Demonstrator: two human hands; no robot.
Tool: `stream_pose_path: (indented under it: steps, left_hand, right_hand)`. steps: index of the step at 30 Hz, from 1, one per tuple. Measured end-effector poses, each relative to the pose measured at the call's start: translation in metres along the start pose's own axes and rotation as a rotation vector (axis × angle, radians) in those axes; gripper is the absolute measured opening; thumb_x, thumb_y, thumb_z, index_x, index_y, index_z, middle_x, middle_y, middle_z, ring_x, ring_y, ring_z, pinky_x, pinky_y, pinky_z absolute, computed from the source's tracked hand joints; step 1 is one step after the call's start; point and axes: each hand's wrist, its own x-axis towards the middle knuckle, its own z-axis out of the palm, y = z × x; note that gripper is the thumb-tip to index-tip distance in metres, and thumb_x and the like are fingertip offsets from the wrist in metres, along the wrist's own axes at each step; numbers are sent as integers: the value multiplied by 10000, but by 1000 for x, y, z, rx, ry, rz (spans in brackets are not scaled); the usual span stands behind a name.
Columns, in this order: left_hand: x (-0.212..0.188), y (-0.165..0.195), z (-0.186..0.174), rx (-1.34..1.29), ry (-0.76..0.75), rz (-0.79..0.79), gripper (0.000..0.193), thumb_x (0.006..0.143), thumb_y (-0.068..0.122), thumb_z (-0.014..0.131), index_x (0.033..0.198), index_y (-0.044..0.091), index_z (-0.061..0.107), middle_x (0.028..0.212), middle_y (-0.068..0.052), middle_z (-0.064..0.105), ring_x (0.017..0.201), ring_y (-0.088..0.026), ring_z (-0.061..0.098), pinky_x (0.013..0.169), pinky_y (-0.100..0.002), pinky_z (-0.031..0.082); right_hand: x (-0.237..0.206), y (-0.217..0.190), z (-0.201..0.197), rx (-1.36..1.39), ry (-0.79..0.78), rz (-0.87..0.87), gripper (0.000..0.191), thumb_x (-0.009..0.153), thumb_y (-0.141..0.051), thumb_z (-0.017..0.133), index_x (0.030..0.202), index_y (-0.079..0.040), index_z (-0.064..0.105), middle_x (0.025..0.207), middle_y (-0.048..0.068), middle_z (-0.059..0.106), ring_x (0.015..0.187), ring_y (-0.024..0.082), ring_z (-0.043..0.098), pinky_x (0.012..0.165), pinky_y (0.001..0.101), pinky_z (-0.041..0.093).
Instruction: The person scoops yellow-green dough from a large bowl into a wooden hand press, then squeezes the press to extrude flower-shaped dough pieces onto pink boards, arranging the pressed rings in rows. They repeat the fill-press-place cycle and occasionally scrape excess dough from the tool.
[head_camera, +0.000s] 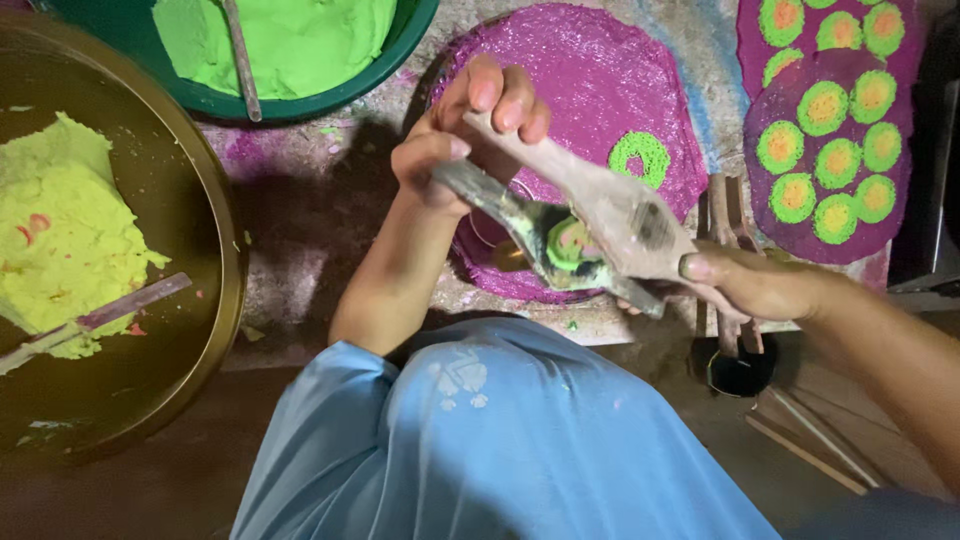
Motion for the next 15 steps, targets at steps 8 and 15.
stream_pose_path:
  steps: [8, 15]
  left_hand:
    - [-2, -9, -36, -259, 117, 104, 298, 825, 217, 616, 1109, 175, 536, 1014, 6, 562, 1040, -191, 576, 1107, -418, 433]
    - [-13, 9, -80, -256, -39, 159, 273, 997, 422, 579, 1099, 169, 567, 1009, 16, 593, 1020, -170, 600, 1095, -405, 494]
  right_hand:
    - [17, -43, 10, -221, 252, 277, 955, 869, -777, 231, 1420, -64, 549, 1338, 132, 675, 1226, 255, 631, 1066, 401, 464]
    - [51, -64, 38, -240, 209, 73, 924, 898, -774, 214, 1071, -41, 748, 967, 111, 745, 913, 240, 687, 872, 390, 521]
